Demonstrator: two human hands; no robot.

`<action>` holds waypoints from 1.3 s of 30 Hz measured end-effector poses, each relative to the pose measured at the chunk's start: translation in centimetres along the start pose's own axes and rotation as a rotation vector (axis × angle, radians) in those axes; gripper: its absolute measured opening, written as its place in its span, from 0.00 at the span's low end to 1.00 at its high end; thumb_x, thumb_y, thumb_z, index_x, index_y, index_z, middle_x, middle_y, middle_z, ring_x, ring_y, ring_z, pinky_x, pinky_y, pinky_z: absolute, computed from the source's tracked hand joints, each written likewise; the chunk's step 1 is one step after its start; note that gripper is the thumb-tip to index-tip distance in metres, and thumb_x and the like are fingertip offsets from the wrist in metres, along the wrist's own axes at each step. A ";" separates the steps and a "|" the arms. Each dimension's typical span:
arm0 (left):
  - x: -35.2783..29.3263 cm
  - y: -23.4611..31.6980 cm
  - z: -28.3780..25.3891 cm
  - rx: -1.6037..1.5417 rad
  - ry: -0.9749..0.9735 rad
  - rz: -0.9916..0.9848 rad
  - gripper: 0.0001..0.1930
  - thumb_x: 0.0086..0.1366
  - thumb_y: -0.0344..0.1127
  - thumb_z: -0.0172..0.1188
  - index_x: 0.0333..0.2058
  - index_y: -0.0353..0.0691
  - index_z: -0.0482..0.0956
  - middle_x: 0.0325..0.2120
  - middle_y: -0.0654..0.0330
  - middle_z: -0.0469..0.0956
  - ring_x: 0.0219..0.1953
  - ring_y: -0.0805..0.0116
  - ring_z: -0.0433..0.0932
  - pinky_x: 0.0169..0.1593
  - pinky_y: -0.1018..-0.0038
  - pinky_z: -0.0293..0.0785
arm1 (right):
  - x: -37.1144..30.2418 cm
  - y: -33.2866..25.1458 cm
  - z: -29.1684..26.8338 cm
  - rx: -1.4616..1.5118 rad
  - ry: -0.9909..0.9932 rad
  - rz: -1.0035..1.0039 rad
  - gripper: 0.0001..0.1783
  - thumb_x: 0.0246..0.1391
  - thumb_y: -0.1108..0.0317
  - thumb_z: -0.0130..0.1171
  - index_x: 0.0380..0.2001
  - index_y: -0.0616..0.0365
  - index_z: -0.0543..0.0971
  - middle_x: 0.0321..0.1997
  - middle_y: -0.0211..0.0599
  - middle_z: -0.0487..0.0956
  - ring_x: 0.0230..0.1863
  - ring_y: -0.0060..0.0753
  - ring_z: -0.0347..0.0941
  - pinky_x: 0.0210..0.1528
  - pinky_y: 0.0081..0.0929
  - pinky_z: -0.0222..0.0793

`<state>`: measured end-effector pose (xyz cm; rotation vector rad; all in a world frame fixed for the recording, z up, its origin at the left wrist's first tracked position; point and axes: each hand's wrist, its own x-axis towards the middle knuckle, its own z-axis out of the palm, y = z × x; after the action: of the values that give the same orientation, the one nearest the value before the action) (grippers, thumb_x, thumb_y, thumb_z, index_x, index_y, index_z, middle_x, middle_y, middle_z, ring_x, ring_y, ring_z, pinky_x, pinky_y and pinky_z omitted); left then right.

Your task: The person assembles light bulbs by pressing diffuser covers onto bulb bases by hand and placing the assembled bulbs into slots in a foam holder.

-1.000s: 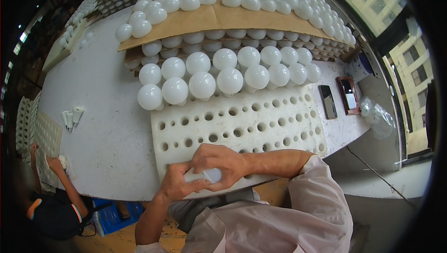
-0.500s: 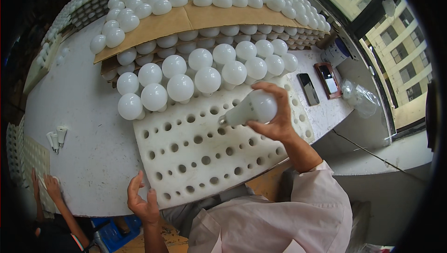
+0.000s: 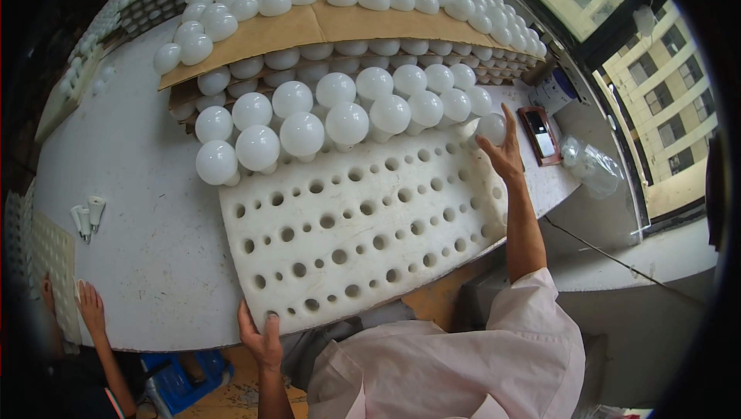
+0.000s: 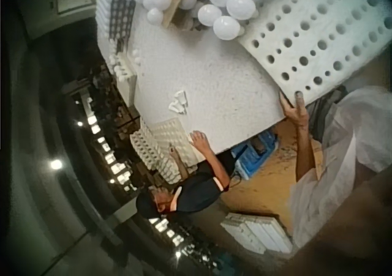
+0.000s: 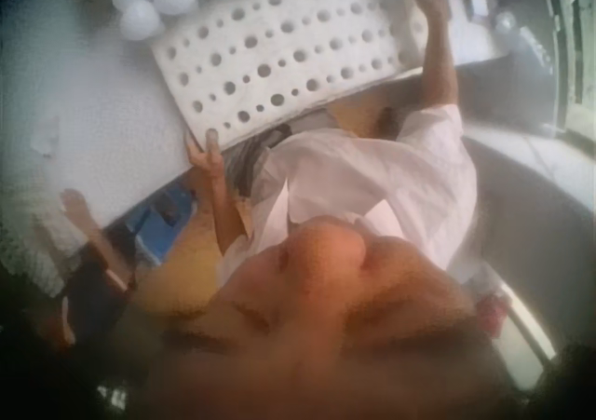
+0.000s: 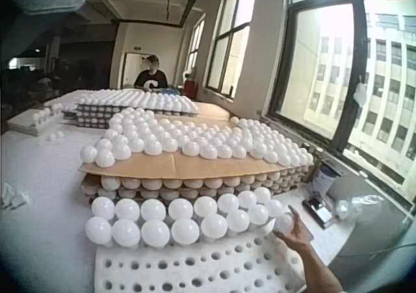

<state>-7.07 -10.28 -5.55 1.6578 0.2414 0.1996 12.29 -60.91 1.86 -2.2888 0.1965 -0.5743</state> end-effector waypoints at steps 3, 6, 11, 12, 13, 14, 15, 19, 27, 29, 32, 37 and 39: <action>-0.4 -0.7 0.0 0.008 0.037 0.011 0.32 0.58 0.38 0.56 0.56 0.22 0.60 0.49 0.45 0.70 0.49 0.61 0.70 0.53 0.68 0.67 | -1.6 2.4 -1.8 0.433 -0.022 0.105 0.50 0.46 0.61 0.61 0.69 0.48 0.46 0.63 0.50 0.62 0.62 0.44 0.62 0.63 0.37 0.57; -0.2 -0.4 0.6 -0.016 0.011 -0.001 0.30 0.58 0.38 0.56 0.55 0.23 0.62 0.47 0.47 0.72 0.47 0.62 0.72 0.51 0.69 0.68 | -4.8 5.4 -5.3 0.422 0.068 0.323 0.42 0.55 0.54 0.56 0.68 0.56 0.51 0.64 0.50 0.64 0.64 0.45 0.60 0.63 0.43 0.56; -0.1 -0.3 0.1 -0.053 0.007 0.007 0.28 0.59 0.38 0.56 0.54 0.25 0.65 0.44 0.48 0.75 0.45 0.64 0.74 0.50 0.70 0.69 | -9.5 5.2 -4.5 0.028 -0.160 0.611 0.30 0.59 0.48 0.48 0.48 0.68 0.76 0.43 0.42 0.79 0.45 0.32 0.73 0.51 0.26 0.65; -0.1 0.0 -0.1 -0.042 0.017 0.006 0.27 0.59 0.38 0.56 0.53 0.25 0.66 0.44 0.49 0.75 0.45 0.64 0.74 0.50 0.71 0.69 | -9.4 5.3 -4.6 0.081 -0.228 0.615 0.31 0.59 0.49 0.48 0.51 0.68 0.74 0.47 0.43 0.78 0.48 0.33 0.72 0.54 0.27 0.63; -0.2 -0.2 -0.2 -0.045 0.026 0.011 0.27 0.59 0.38 0.56 0.53 0.25 0.66 0.44 0.49 0.75 0.45 0.64 0.74 0.50 0.71 0.69 | -9.2 5.3 -4.8 0.134 -0.295 0.620 0.32 0.59 0.49 0.48 0.54 0.67 0.73 0.50 0.45 0.77 0.51 0.34 0.71 0.56 0.28 0.62; -0.1 -0.6 -0.3 -0.048 0.033 0.024 0.27 0.59 0.37 0.56 0.53 0.25 0.66 0.44 0.48 0.75 0.45 0.64 0.74 0.50 0.71 0.69 | -9.1 5.2 -4.7 0.136 -0.293 0.609 0.32 0.59 0.49 0.48 0.54 0.67 0.73 0.50 0.45 0.77 0.51 0.34 0.71 0.56 0.28 0.62; 0.1 -0.8 -0.3 -0.051 0.039 0.037 0.26 0.59 0.36 0.56 0.53 0.25 0.67 0.44 0.48 0.75 0.44 0.64 0.74 0.50 0.70 0.70 | -9.1 5.4 -4.5 0.061 -0.295 0.567 0.31 0.59 0.49 0.48 0.53 0.68 0.73 0.49 0.44 0.77 0.51 0.34 0.71 0.56 0.27 0.62; 0.7 -0.2 -1.2 -0.025 0.052 0.016 0.25 0.58 0.34 0.54 0.52 0.25 0.68 0.43 0.48 0.76 0.43 0.63 0.74 0.49 0.70 0.70 | -9.9 5.6 -3.5 0.050 -0.156 0.443 0.22 0.59 0.52 0.50 0.36 0.64 0.79 0.32 0.29 0.76 0.35 0.22 0.67 0.41 0.24 0.64; 2.1 -1.5 -7.7 0.010 0.207 -0.011 0.26 0.56 0.33 0.51 0.52 0.21 0.67 0.43 0.48 0.75 0.44 0.63 0.73 0.50 0.70 0.68 | -11.7 -0.7 1.2 0.199 -0.384 0.429 0.22 0.60 0.52 0.50 0.37 0.64 0.78 0.34 0.29 0.77 0.36 0.21 0.68 0.42 0.22 0.64; 2.4 -1.8 -9.2 -0.009 0.199 0.020 0.26 0.58 0.33 0.50 0.52 0.21 0.67 0.43 0.47 0.75 0.43 0.64 0.74 0.49 0.71 0.69 | -11.9 -0.5 2.7 0.239 -0.427 0.452 0.22 0.60 0.53 0.51 0.40 0.63 0.78 0.35 0.29 0.77 0.38 0.22 0.69 0.43 0.22 0.64; 1.7 -1.7 -11.4 -0.046 0.298 0.033 0.23 0.61 0.33 0.48 0.52 0.23 0.68 0.43 0.49 0.76 0.41 0.65 0.74 0.46 0.73 0.70 | -11.4 -2.2 3.8 0.316 -0.497 0.453 0.20 0.59 0.56 0.52 0.39 0.64 0.77 0.33 0.30 0.77 0.34 0.21 0.69 0.37 0.21 0.65; 2.2 -4.4 -13.0 0.001 0.238 0.033 0.25 0.68 0.44 0.50 0.53 0.25 0.70 0.47 0.51 0.76 0.48 0.65 0.72 0.52 0.72 0.67 | -4.8 0.7 -0.8 0.160 -0.145 0.108 0.23 0.59 0.58 0.53 0.50 0.65 0.74 0.39 0.37 0.79 0.36 0.26 0.75 0.38 0.24 0.70; 3.8 -4.2 -13.1 0.007 0.229 0.012 0.24 0.70 0.44 0.48 0.52 0.25 0.71 0.47 0.49 0.76 0.48 0.65 0.74 0.53 0.71 0.67 | -0.9 -1.9 -2.8 0.052 -0.073 0.030 0.23 0.60 0.57 0.52 0.52 0.62 0.74 0.42 0.35 0.78 0.39 0.24 0.73 0.40 0.22 0.68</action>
<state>-7.15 3.65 -8.47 1.6434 0.4050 0.3994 10.11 -61.09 4.68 -2.2486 0.1777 -0.4741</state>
